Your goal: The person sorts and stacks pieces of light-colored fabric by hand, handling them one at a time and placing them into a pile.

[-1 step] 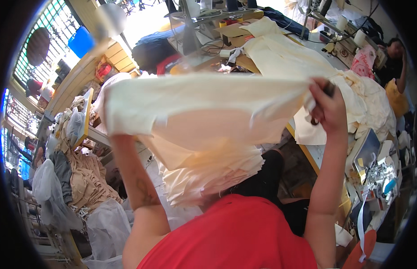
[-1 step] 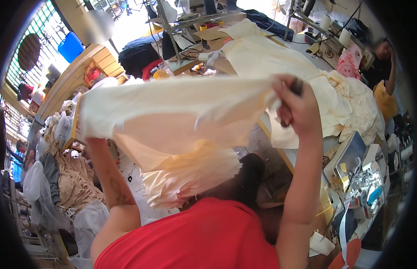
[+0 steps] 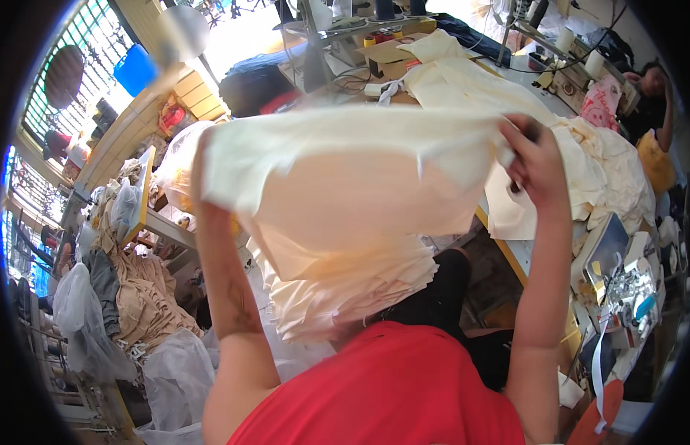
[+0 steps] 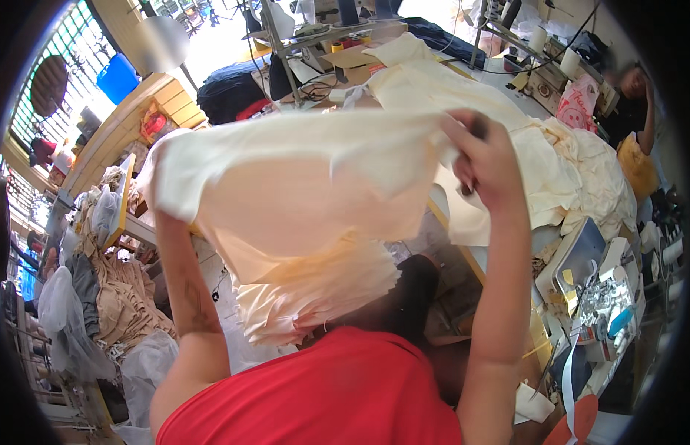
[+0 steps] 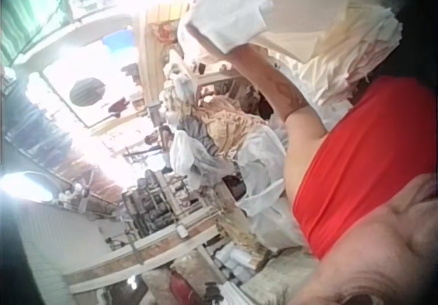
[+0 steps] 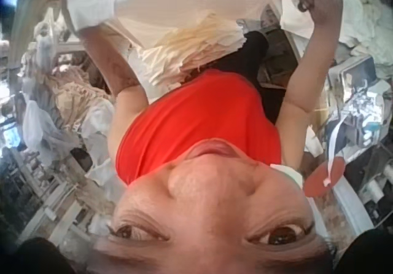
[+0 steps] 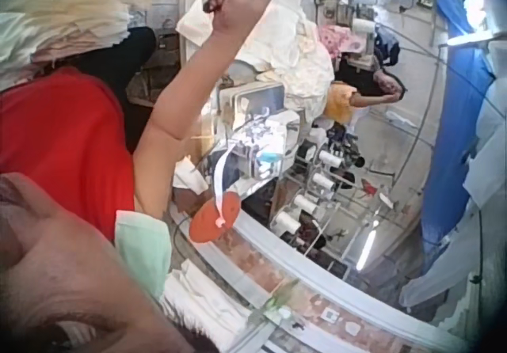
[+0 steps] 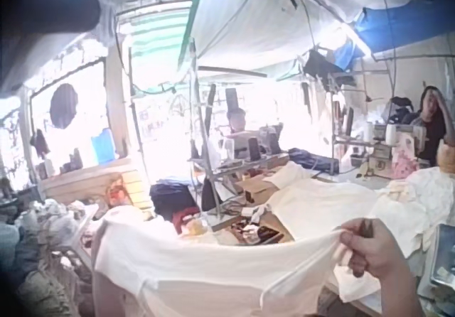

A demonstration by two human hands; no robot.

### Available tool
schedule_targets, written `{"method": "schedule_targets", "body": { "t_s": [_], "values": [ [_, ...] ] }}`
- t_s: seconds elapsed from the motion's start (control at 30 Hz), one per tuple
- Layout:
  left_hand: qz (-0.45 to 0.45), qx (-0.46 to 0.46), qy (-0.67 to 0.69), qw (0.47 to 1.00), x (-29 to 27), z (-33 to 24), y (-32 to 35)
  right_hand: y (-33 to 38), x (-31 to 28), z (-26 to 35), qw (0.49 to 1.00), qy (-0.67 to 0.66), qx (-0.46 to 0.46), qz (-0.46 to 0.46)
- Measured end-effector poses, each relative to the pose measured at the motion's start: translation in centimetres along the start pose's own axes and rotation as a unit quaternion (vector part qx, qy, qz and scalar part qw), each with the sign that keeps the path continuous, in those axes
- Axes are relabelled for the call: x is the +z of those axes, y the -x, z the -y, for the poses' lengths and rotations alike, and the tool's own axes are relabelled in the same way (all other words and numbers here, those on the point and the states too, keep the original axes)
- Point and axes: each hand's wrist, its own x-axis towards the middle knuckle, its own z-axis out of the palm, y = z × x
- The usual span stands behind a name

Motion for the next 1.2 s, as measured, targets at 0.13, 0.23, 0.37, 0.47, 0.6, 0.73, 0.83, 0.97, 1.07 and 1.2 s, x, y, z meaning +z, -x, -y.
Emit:
{"method": "schedule_targets", "body": {
  "t_s": [0.13,0.23,0.37,0.47,0.6,0.73,0.83,0.97,1.07,1.2],
  "values": [
    [-0.084,0.011,-0.012,0.996,2.7,3.2,-6.6,-5.1,4.6,0.2,0.99,0.052,-0.067,-0.113],
    [-0.08,0.27,-0.366,0.887,-4.2,-2.6,-7.5,-2.6,6.7,2.5,0.987,-0.011,-0.14,-0.084],
    [-0.071,0.326,-0.638,0.694,-13.8,-12.5,2.1,0.9,7.6,-0.9,0.99,0.021,-0.136,0.022],
    [-0.179,0.049,-0.45,0.874,-13.6,-8.6,8.7,4.0,7.0,-3.3,0.97,0.215,-0.059,0.098],
    [-0.167,-0.207,-0.366,0.892,-13.1,-0.6,14.9,7.1,7.3,-14.8,0.972,0.203,-0.081,0.086],
    [-0.006,-0.351,-0.607,0.713,-20.8,9.9,21.3,9.7,6.6,-21.9,0.916,0.357,-0.012,0.18],
    [0.08,-0.208,-0.771,0.596,-12.5,13.0,21.4,12.0,5.5,-23.7,0.914,0.378,-0.033,0.145],
    [0.148,-0.111,-0.619,0.763,0.5,16.6,16.7,13.5,5.6,-19.7,0.952,0.286,-0.085,0.071],
    [0.274,-0.181,-0.367,0.871,11.7,21.4,14.6,14.3,3.9,-17.3,0.937,0.346,0.001,0.05],
    [0.389,-0.154,-0.245,0.874,19.0,27.0,15.3,16.7,2.9,-15.3,0.916,0.365,0.163,0.033]
  ]
}}
